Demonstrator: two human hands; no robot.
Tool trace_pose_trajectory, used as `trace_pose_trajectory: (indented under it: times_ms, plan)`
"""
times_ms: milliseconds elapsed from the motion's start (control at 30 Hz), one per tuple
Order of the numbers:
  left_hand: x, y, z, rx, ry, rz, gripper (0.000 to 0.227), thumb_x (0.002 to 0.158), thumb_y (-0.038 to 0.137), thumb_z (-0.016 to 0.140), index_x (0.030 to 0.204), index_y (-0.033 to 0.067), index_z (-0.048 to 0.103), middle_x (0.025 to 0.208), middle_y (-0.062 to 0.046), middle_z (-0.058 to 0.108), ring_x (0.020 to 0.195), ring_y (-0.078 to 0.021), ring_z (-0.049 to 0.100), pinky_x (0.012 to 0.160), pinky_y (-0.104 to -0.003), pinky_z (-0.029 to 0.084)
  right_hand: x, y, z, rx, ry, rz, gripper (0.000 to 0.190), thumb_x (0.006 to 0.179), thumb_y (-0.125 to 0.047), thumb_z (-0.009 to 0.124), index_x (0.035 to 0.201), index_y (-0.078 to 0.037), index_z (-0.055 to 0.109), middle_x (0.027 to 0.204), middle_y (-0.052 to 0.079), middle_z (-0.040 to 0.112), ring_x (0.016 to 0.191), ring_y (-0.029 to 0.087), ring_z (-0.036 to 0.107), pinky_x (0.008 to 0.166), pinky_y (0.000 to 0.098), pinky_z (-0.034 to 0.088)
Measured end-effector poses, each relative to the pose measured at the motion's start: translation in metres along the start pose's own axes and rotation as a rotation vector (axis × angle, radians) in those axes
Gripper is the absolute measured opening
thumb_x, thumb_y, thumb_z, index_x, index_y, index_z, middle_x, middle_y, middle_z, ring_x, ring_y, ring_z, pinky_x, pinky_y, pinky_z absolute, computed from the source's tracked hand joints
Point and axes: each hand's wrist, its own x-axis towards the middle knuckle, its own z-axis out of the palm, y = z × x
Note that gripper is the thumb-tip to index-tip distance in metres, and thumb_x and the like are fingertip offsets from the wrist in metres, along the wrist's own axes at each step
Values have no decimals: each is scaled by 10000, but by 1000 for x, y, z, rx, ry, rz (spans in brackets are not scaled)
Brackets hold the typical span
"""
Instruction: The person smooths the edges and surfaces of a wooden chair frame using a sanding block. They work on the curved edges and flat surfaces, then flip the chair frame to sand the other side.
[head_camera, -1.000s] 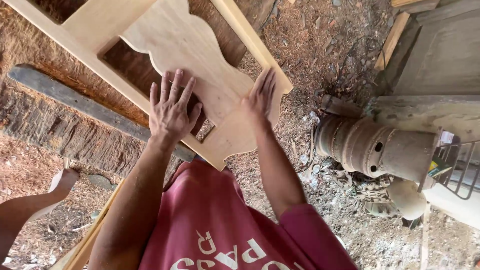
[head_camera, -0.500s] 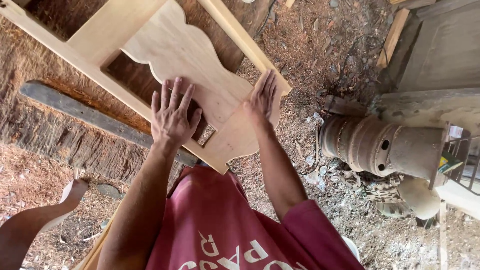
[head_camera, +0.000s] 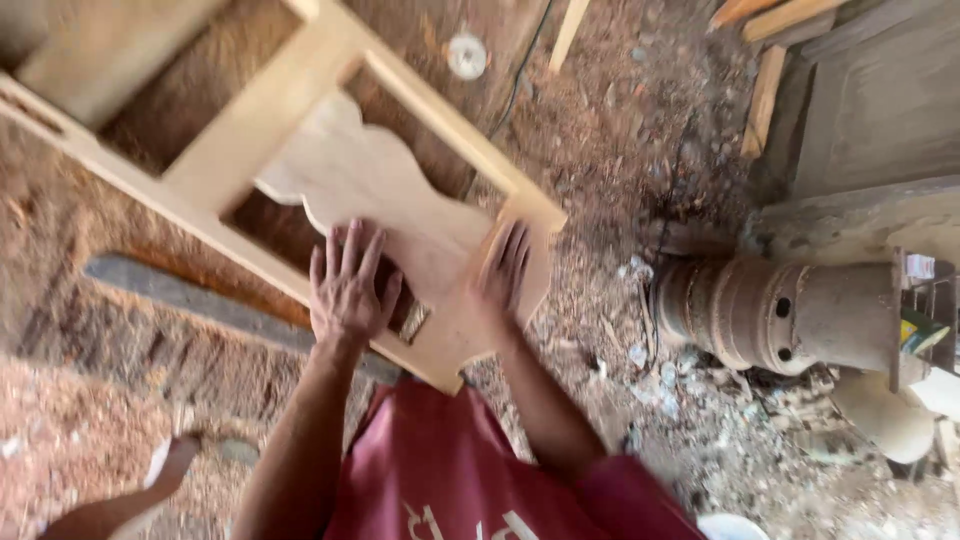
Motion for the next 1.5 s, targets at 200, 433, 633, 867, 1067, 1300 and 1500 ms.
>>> trace_pose_trajectory:
  times_ms: [200,433,633,867,1067,1300,1500]
  plan:
    - [3,-4,13,53,-10,-49,753,897,647,481,1588,361,388,1673,-51,364,1536,-349,321,1203,-558,316,-9,-10,-36,398,-292,-58,1346,486,-477,631,1616,61,135,1616,376,202,1476,571,230,1209,601,219]
    - [0,0,5,95,-67,-52,739,934,644,436,1608,369,314,1690,-32,316,1560,-325,270,1220,-527,304,-15,-5,5,285,-269,76,1161,661,-159,705,1622,37,83,1651,329,171,1515,492,208,1237,556,176]
    - [5,0,8,40,-82,-59,757,962,651,333,1636,334,200,1718,-15,159,1577,-306,131,1229,-497,171,-22,-37,-91,319,-602,-46,1091,744,9,653,1576,81,-50,1662,323,-22,1550,465,24,1266,527,19]
    - [6,-3,10,83,-147,-53,776,971,679,262,1647,324,121,1721,-31,104,1575,-309,90,1236,-489,132,56,-1,-68,326,-489,146,1042,702,154,463,1594,26,-60,1691,223,-104,1572,312,-65,1303,407,-48]
    - [4,-1,7,8,-66,-46,757,963,629,364,1635,314,213,1719,-26,146,1575,-319,118,1236,-500,144,-74,-38,-91,211,-425,-171,1396,454,-105,841,1589,79,47,1668,299,96,1554,429,119,1280,481,86]
    - [2,-3,12,61,-122,-57,766,964,644,325,1641,324,162,1724,-15,108,1579,-297,84,1240,-480,121,52,27,-21,204,-584,115,1129,719,-98,614,1608,1,-75,1698,249,-8,1571,392,42,1273,512,27]
    - [5,-3,10,13,-36,-39,747,970,637,350,1630,312,225,1715,-36,154,1575,-312,120,1241,-494,133,-71,-54,-109,312,-523,-119,977,651,176,361,1586,86,91,1648,322,114,1528,465,134,1253,513,117]
